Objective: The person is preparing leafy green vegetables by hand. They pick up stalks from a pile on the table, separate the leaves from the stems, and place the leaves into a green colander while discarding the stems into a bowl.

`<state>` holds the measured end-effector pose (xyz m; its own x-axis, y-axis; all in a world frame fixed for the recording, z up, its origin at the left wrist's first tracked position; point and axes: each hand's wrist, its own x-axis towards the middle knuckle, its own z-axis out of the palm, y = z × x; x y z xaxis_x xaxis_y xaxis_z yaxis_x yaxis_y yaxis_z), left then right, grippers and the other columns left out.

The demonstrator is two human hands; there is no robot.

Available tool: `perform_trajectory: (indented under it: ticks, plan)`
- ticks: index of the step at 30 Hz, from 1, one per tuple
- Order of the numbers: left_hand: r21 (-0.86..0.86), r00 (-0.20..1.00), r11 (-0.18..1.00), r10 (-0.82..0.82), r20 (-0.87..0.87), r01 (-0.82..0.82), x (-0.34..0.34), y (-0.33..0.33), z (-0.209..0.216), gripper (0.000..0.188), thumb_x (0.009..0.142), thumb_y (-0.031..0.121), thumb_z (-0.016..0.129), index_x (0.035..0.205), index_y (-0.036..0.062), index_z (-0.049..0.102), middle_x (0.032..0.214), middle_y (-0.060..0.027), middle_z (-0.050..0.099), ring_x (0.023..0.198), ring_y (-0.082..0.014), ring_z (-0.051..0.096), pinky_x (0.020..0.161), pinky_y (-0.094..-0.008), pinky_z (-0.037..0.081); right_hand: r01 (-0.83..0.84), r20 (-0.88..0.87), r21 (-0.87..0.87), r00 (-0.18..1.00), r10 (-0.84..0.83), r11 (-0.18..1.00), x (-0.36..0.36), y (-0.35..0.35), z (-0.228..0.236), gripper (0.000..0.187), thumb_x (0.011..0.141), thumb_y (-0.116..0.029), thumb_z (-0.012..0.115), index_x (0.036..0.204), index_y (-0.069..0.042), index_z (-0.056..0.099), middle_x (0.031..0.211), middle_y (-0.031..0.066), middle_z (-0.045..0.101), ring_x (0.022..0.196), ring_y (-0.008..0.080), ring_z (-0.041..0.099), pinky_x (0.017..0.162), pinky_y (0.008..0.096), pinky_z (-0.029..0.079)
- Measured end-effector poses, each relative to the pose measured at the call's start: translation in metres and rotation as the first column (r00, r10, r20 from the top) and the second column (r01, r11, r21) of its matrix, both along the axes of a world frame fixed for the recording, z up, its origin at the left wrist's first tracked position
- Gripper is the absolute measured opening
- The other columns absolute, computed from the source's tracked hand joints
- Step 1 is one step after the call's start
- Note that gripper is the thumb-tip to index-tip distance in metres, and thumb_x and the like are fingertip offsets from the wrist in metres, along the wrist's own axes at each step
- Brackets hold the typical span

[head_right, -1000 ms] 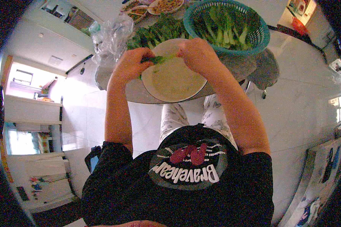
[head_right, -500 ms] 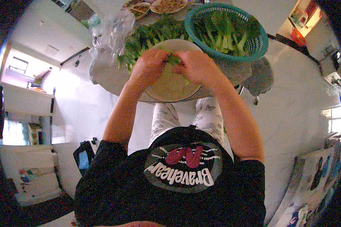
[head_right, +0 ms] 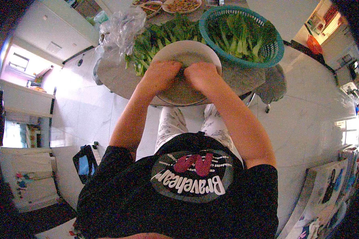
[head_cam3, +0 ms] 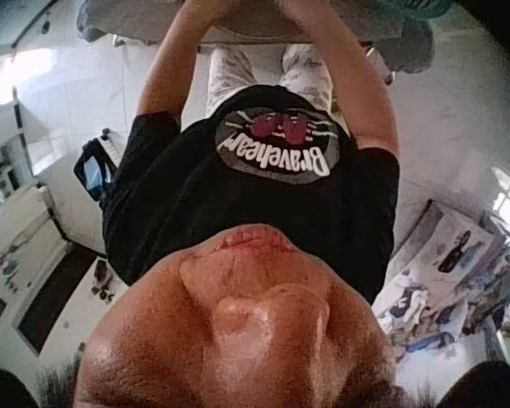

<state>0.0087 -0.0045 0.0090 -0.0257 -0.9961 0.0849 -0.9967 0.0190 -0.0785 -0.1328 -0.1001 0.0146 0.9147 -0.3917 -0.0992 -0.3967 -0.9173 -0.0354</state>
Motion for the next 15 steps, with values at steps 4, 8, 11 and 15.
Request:
perform_trajectory:
  ticks: [4, 8, 11, 15]
  plan:
    - [-0.046, 0.999, 0.999, 0.011, -0.047, -0.013, 0.005, 0.002, -0.001, 0.019, 0.078, 0.009, 0.054, 0.096, 0.0083, 0.062, 0.095, -0.0151, 0.066, 0.091, -0.033, 0.063, 0.078, -0.045, 0.051, 0.04, 0.088, -0.019, 0.995, -0.038, 0.999, -0.01, 0.004, 0.018, 0.021, 0.077, -0.01, 0.053, 0.089, -0.009, 0.07, 0.087, 0.0154, 0.068, 0.085, 0.0339, 0.066, 0.071, 0.0459, 0.054]
    - [0.057, 0.98, 0.993, 0.112, -0.163, -0.104, 0.002, 0.004, 0.012, 0.03, 0.076, 0.007, 0.055, 0.105, 0.0089, 0.063, 0.1, -0.0144, 0.065, 0.093, -0.0327, 0.062, 0.08, -0.0432, 0.05, 0.027, 0.298, 0.037, 0.954, -0.036, 0.999, -0.028, -0.002, 0.03, 0.029, 0.073, -0.003, 0.053, 0.097, -0.008, 0.069, 0.091, 0.0145, 0.065, 0.091, 0.0327, 0.062, 0.077, 0.0438, 0.051]
    - [-0.158, 0.951, 0.974, 0.109, -0.289, -0.16, -0.003, 0.011, 0.022, 0.031, 0.077, 0.007, 0.053, 0.108, 0.0086, 0.062, 0.102, -0.0147, 0.065, 0.096, -0.0333, 0.061, 0.084, -0.0424, 0.048, -0.04, 0.391, -0.019, 0.919, 0.045, 0.999, -0.038, -0.011, 0.032, 0.033, 0.072, 0.001, 0.053, 0.099, -0.009, 0.069, 0.092, 0.0122, 0.064, 0.092, 0.0307, 0.06, 0.079, 0.042, 0.048]
    - [-0.384, 0.893, 0.92, -0.106, -0.437, -0.078, 0.003, -0.005, 0.01, 0.031, 0.083, 0.01, 0.054, 0.113, 0.0072, 0.059, 0.105, -0.0184, 0.063, 0.101, -0.0363, 0.058, 0.089, -0.043, 0.045, -0.184, 0.492, -0.098, 0.845, 0.208, 0.978, -0.039, -0.01, 0.045, 0.03, 0.073, -0.002, 0.053, 0.095, -0.013, 0.07, 0.094, 0.0066, 0.064, 0.09, 0.0273, 0.057, 0.081, 0.0383, 0.049]
